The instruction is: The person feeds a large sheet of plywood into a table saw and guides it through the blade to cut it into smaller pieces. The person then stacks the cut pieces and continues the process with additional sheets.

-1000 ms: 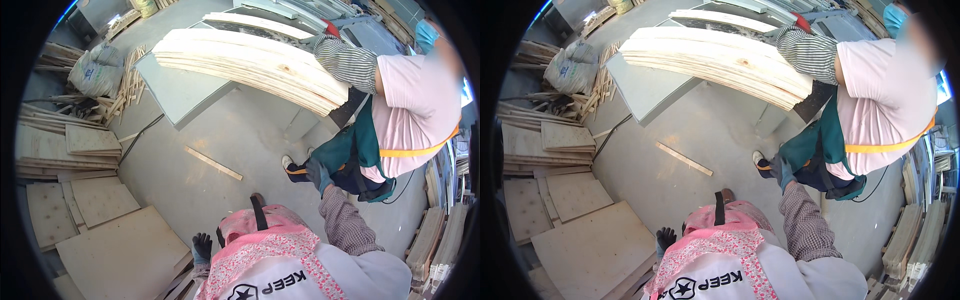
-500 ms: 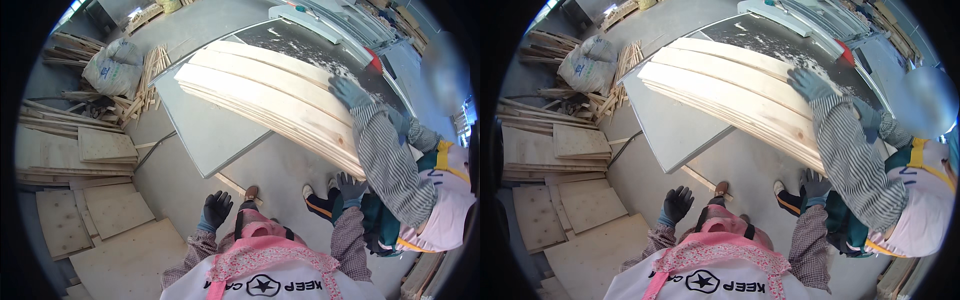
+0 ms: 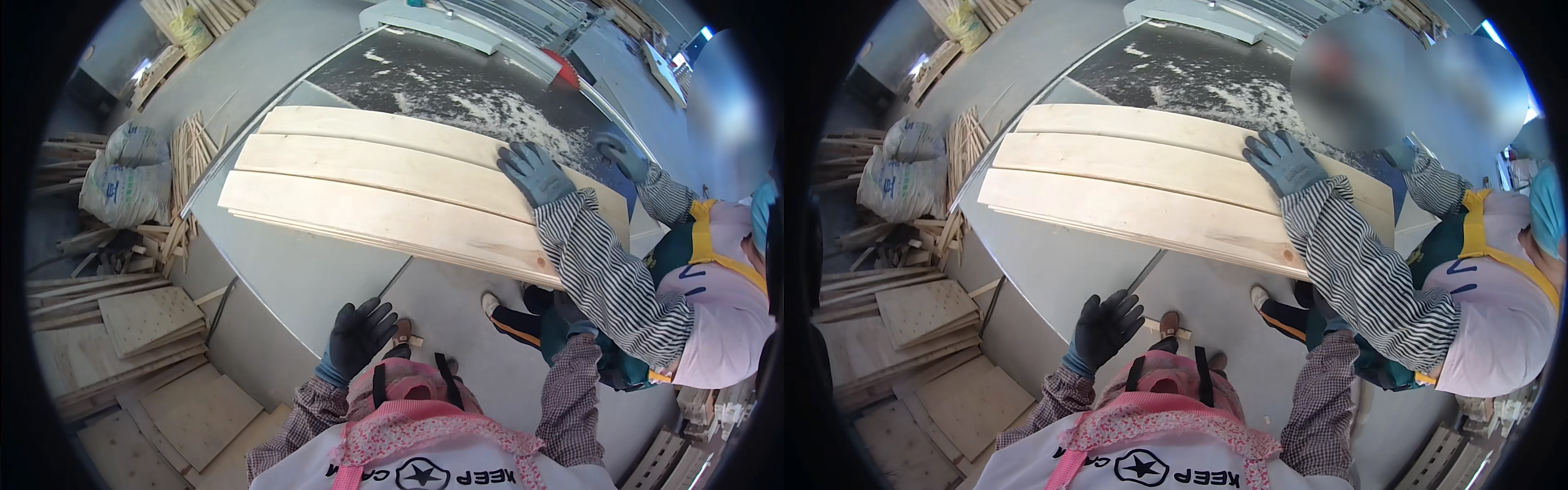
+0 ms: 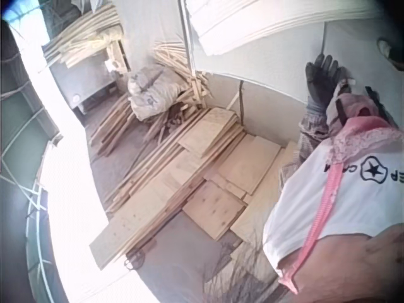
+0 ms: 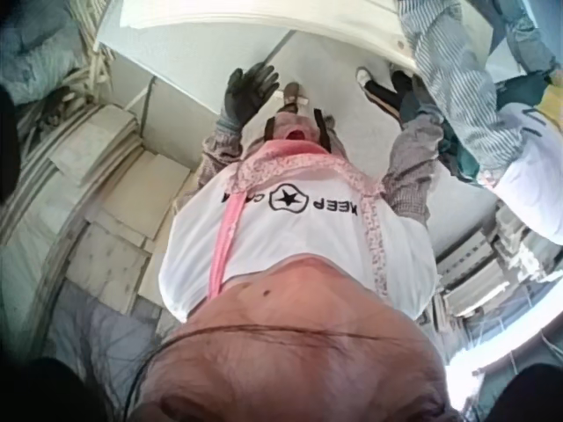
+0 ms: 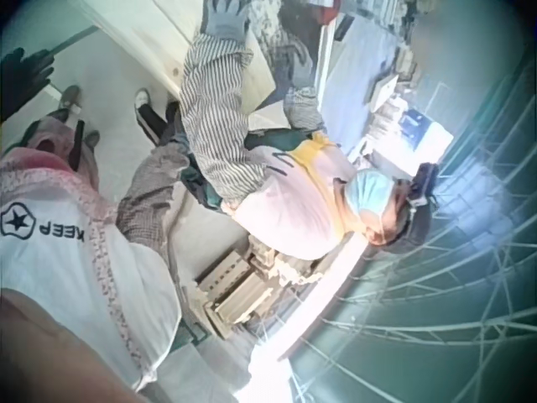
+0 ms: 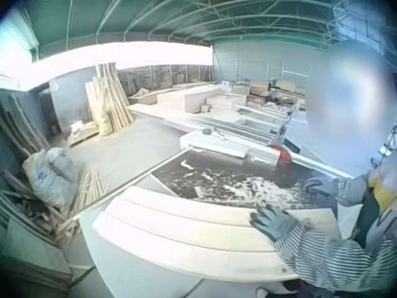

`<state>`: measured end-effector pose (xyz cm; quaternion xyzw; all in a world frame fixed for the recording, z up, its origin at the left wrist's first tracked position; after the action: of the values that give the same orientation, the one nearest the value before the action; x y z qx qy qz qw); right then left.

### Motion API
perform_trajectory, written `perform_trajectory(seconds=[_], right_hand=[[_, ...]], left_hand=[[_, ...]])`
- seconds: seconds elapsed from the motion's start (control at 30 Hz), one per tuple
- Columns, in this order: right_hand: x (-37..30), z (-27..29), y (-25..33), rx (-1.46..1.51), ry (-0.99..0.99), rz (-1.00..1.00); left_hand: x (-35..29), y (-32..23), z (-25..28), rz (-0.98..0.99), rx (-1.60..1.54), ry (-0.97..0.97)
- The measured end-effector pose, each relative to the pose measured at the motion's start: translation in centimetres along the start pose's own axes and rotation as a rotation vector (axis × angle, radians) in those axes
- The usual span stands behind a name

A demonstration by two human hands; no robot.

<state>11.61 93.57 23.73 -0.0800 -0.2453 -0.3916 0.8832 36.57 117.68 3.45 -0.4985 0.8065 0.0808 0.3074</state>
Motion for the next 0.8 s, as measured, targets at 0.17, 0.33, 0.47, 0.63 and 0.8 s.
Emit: perform_trajectory(seconds=[0.17, 0.33, 0.47, 0.63, 0.8], right_hand=[[1.2, -4.6, 3.2, -0.429, 0.251, 0.389], [0.7, -5.0, 3.0, -0.470, 0.247, 0.406], [-1.9, -7.2, 2.9, -0.760, 0.137, 0.482], [-0.5, -14.3, 0.0, -1.800, -0.006, 0.800], [-3.8, -14.8, -3.4, -2.134, 0.019, 0.890]], left_hand=[[1.2, -4.3, -2.8, -0.104, 0.000, -0.090], [2.2, -10.6, -3.4, -0.283, 0.068, -0.195], [3.2, -12.1, -2.4, -0.221, 0.096, -0.061], [4.7, -15.4, -1.2, -0.222, 0.178, -0.255], [8.5, -15.5, -5.1, -0.747, 1.015, 0.010]])
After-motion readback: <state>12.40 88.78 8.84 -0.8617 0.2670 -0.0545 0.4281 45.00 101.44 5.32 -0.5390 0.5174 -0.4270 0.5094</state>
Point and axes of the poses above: each hand's wrist, its own x-axis towards the middle knuckle, its own z-axis out of the back of the hand, y = z × x, the point moved 10 cm from there along x, towards the middle knuckle, and after that the axes turned 8 degrees about -y, right-handed, at the moved point
